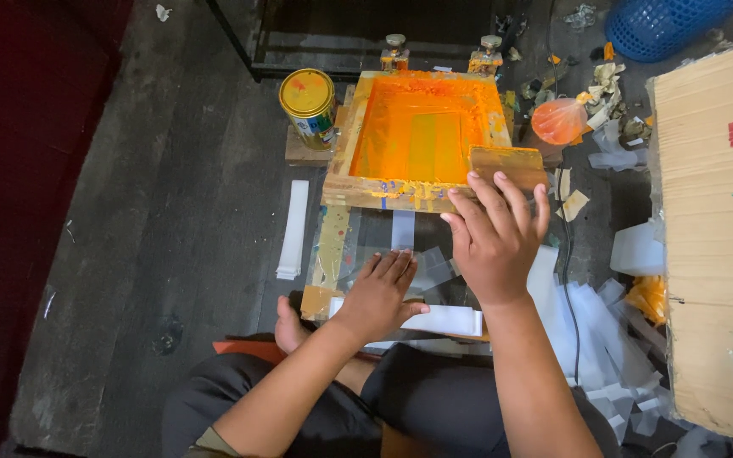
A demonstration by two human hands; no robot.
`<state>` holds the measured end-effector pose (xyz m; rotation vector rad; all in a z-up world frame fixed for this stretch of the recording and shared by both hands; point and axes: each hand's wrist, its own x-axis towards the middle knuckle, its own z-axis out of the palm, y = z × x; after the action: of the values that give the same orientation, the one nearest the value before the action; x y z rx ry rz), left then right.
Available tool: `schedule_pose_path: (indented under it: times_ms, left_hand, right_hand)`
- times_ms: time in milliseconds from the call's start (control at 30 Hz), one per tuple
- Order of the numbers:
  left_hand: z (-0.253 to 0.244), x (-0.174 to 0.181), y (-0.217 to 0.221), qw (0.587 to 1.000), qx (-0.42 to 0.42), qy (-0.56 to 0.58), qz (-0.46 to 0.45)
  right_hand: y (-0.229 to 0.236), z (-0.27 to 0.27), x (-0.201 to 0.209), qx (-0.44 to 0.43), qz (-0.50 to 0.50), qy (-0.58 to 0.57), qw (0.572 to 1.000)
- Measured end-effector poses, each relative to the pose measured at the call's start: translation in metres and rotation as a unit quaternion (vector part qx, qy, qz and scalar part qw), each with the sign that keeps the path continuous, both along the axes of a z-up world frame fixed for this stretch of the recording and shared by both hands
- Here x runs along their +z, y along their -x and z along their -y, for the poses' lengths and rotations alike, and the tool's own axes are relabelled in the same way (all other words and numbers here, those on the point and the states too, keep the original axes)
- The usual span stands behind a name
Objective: The person sits cross-legged on the floor and handles a long strip of translucent material, folding and unfolding it. They then use a wooden squeegee to spread orange ink across a screen printing frame. The person repeats the process of folding the translucent strip and spreading ink on the screen.
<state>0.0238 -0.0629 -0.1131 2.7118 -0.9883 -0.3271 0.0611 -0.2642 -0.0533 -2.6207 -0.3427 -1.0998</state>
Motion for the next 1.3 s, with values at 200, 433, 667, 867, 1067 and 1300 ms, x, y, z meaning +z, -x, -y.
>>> schedule_pose_path:
  times_ms: [200,433,667,867,1067,1300]
  left_hand:
    - [0.0,0.005,0.001,1.0,0.006,0.018,0.02]
    - [0.0,0.008,0.001,1.0,0.006,0.02,0.005]
    - [0.002,0.006,0.001,0.996,0.026,0.066,0.062]
    - [0.002,0.005,-0.004,0.959,0.073,0.194,0.195]
    - [0.001,0.005,-0.009,0.909,0.093,0.289,0.285]
    - [0.001,-0.006,-0.004,0.964,0.003,0.223,0.147]
  right_hand:
    - [0.0,0.0,0.001,0.0,0.0,0.004,1.0]
    - [0.0,0.001,-0.002,0.001,0.002,-0.001,1.0]
    - [0.001,0.0,0.0,0.001,0.0,-0.002,1.0]
    - [0.0,0.003,0.0,0.012,0.008,0.009,1.0]
    - [-0.001,0.007,0.002,0.029,0.01,0.011,0.999]
    - [-0.002,0.012,-0.002,0.049,0.004,0.001,0.999]
